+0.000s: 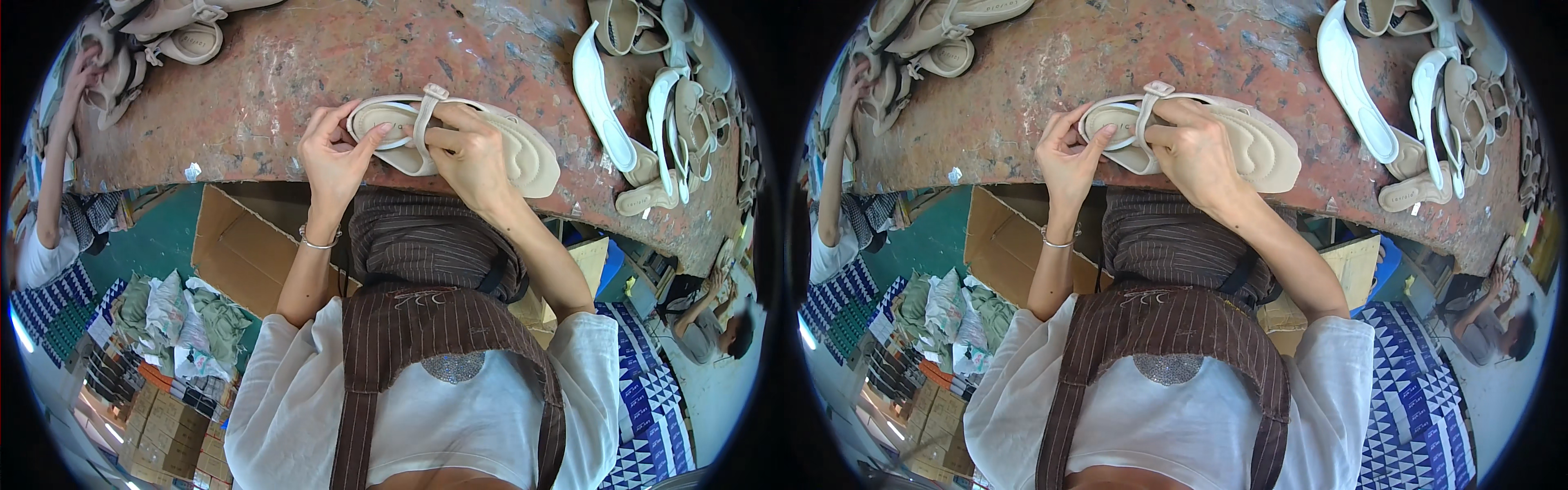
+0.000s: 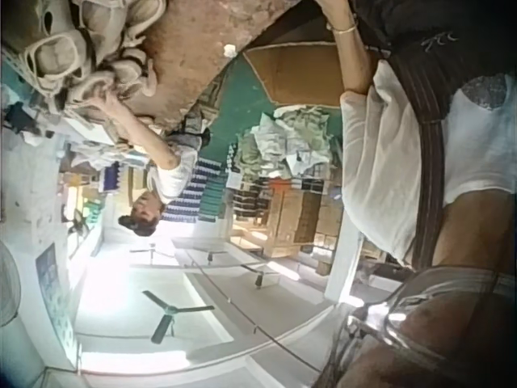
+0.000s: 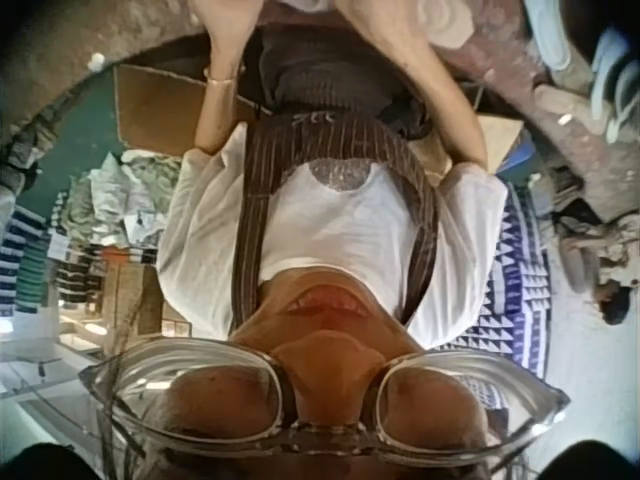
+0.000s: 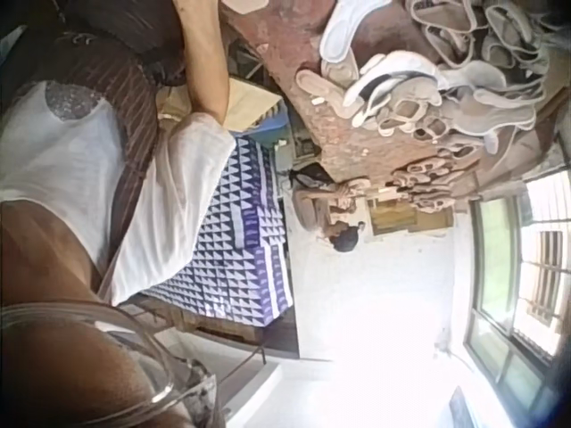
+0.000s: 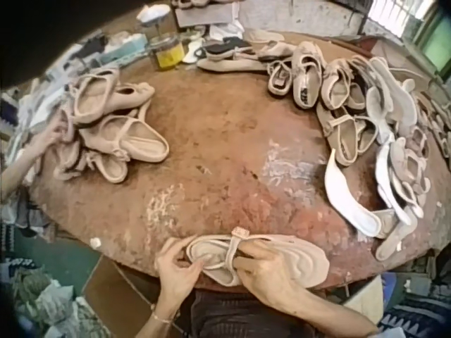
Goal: The person repeatedly picks up a shoe, inserts an insole by hand, presses it down, and wipes the exterior with a cloth before setting it aside.
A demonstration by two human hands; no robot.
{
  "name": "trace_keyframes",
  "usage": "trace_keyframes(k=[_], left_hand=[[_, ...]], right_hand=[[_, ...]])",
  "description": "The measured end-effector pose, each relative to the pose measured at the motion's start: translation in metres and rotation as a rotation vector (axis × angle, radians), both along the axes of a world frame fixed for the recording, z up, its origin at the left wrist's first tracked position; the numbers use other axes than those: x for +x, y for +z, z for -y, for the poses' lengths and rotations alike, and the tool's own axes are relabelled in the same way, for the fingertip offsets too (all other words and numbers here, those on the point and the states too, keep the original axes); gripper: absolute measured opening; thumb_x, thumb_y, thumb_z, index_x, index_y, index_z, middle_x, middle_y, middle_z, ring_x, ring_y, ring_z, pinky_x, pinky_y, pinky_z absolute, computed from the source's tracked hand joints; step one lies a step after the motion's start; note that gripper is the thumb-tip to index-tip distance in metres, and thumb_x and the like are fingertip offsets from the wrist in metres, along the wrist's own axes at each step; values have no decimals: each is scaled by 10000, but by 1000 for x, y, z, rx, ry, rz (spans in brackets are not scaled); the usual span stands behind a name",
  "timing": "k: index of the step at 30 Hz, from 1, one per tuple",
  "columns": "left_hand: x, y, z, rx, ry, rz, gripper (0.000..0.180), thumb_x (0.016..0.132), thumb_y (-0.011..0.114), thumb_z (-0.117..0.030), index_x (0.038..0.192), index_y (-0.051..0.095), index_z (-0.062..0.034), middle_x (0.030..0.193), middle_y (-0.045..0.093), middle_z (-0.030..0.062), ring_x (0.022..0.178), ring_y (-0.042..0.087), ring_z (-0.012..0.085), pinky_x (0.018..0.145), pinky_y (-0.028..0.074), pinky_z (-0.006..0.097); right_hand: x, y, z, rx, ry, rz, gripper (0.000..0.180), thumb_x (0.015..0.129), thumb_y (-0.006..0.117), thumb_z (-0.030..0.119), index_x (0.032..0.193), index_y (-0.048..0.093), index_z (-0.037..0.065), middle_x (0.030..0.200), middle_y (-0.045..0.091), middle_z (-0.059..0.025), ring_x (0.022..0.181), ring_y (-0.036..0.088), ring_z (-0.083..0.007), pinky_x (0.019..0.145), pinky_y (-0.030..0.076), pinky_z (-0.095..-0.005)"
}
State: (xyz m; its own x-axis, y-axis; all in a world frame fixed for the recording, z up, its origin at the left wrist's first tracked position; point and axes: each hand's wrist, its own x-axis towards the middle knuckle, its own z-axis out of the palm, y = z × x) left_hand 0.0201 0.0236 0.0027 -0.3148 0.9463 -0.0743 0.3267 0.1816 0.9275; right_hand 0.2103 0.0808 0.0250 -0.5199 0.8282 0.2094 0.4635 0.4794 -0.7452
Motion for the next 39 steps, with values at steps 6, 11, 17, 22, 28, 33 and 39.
trace_keyframes(k=[6, 11, 17, 22, 28, 33, 39], left_hand=[[0, -8, -5, 9, 42, 19, 313, 825, 791, -33, 1083, 659, 83, 925, 609, 35, 717, 651, 86, 512, 535, 202], [1, 3, -10, -146, 117, 268, 247, 842, 768, -23, 1049, 660, 58, 822, 682, 70, 653, 645, 82, 492, 535, 205], [3, 2, -11, -105, 180, 298, 130, 887, 708, -28, 981, 673, 56, 766, 659, 47, 617, 618, 67, 454, 534, 222], [8, 3, -15, -128, 206, 186, 68, 891, 670, -16, 886, 682, 51, 727, 642, 46, 579, 591, 66, 433, 509, 243], [7, 10, -19, -98, 150, -16, 39, 877, 640, -4, 879, 652, 33, 663, 650, 80, 513, 578, 100, 457, 467, 281], [13, 22, -14, -188, 72, -151, 53, 894, 619, -30, 884, 611, 22, 647, 647, 133, 520, 637, 205, 478, 461, 352], [81, 40, 17, -208, -261, -587, 236, 837, 718, -218, 784, 556, -55, 655, 631, 132, 583, 637, 350, 541, 482, 451]], right_hand=[[-11, -8, 5, 44, 4, 84, 116, 652, 684, 27, 764, 712, 24, 911, 651, -85, 887, 644, -281, 781, 534, -386], [-4, -9, 3, 206, 89, 110, 179, 666, 671, 48, 838, 711, 18, 964, 644, -84, 915, 639, -279, 818, 521, -376], [4, -8, 0, 210, 271, 147, 338, 704, 653, 50, 1036, 703, 25, 1175, 649, -102, 972, 653, -263, 840, 532, -384], [3, -6, -14, -15, 525, 217, 576, 770, 615, 26, 1339, 572, 104, 1360, 593, -70, 951, 691, -272, 806, 570, -402], [17, 28, -2, 199, 298, 485, 382, 734, 610, 61, 1102, 701, 13, 1188, 676, -147, 1082, 664, -250, 1005, 485, -370], [33, 19, -4, 95, 119, 372, 149, 713, 620, 44, 814, 726, 18, 1052, 713, -149, 1133, 627, -281, 1038, 473, -409], [70, 37, -69, 195, -602, 215, 494, 802, 700, 75, 1256, 531, -21, 1199, 655, -182, 1102, 628, -348, 921, 502, -400]])
